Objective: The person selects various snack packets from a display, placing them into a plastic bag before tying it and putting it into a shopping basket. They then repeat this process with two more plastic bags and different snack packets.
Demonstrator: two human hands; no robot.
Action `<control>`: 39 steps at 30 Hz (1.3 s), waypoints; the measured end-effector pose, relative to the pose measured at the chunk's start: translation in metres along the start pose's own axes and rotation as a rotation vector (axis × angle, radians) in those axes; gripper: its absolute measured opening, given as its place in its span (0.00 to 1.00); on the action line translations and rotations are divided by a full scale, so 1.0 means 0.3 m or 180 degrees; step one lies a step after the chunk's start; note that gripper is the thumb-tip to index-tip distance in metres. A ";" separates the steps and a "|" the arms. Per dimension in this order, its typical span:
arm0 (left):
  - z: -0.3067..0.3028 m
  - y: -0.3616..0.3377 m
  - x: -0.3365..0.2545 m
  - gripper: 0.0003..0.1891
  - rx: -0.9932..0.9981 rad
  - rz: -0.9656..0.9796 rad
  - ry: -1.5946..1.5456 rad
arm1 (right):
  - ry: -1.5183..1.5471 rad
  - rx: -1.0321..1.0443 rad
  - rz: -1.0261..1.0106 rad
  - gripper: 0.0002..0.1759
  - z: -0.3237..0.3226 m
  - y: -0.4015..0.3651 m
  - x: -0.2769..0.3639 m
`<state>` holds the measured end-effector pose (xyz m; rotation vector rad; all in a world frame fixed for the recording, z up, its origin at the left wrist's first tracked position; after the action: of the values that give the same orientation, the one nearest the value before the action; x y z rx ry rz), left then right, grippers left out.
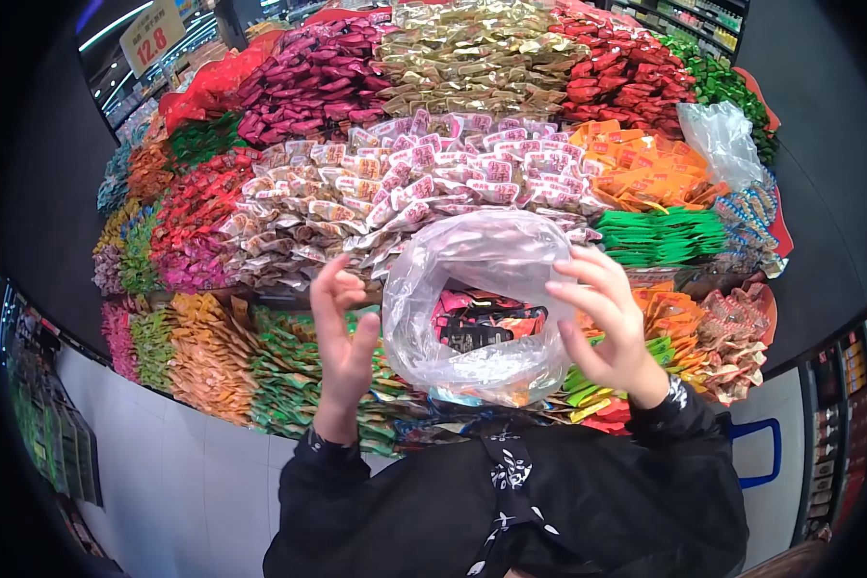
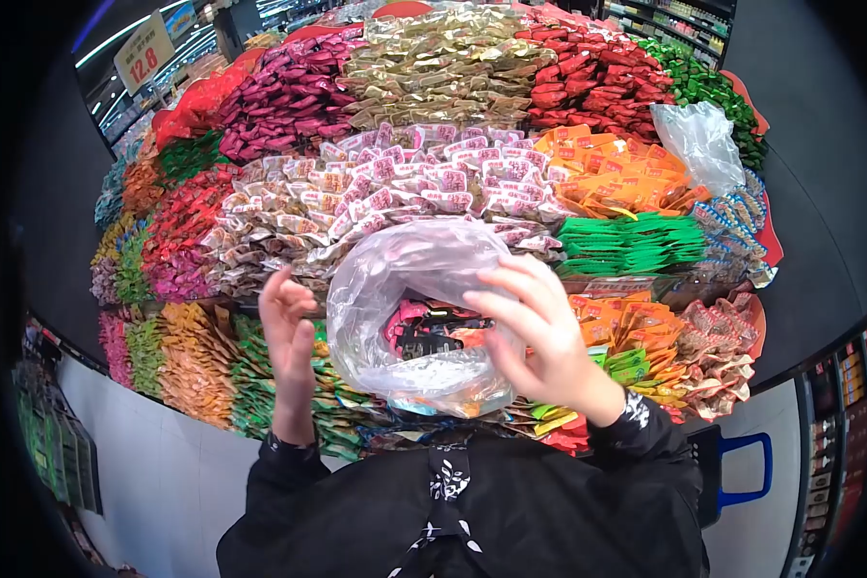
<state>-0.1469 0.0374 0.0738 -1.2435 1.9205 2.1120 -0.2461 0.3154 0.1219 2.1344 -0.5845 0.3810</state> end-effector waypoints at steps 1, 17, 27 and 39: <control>-0.012 0.051 0.010 0.29 0.0121 0.0119 0.0320 | -0.0038 -0.0061 -0.0035 0.23 -0.013 0.044 -0.017; 0.353 1.347 0.537 0.21 0.1470 0.2439 0.2910 | -0.1813 -0.0084 -0.0210 0.24 -0.046 1.311 -0.561; 0.474 1.381 0.793 0.31 0.3055 0.0908 0.2350 | -0.2291 0.1513 0.0613 0.20 0.067 1.444 -0.721; 0.487 1.379 0.790 0.34 0.3082 0.1060 0.2710 | -0.2272 0.2366 0.0581 0.19 0.072 1.559 -0.812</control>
<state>-0.5963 -0.0498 0.2711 -1.6826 3.0015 0.3529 -0.7003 0.1228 0.3095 2.9556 -1.1828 -0.1225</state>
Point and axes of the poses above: each hand's wrist, its own y-axis towards the middle knuckle, its own z-axis out of the palm, x = y × z, the point moved 1 cm from there along y, towards the middle knuckle, and after that the axes turned 15 degrees about z, right-handed, at the moved point
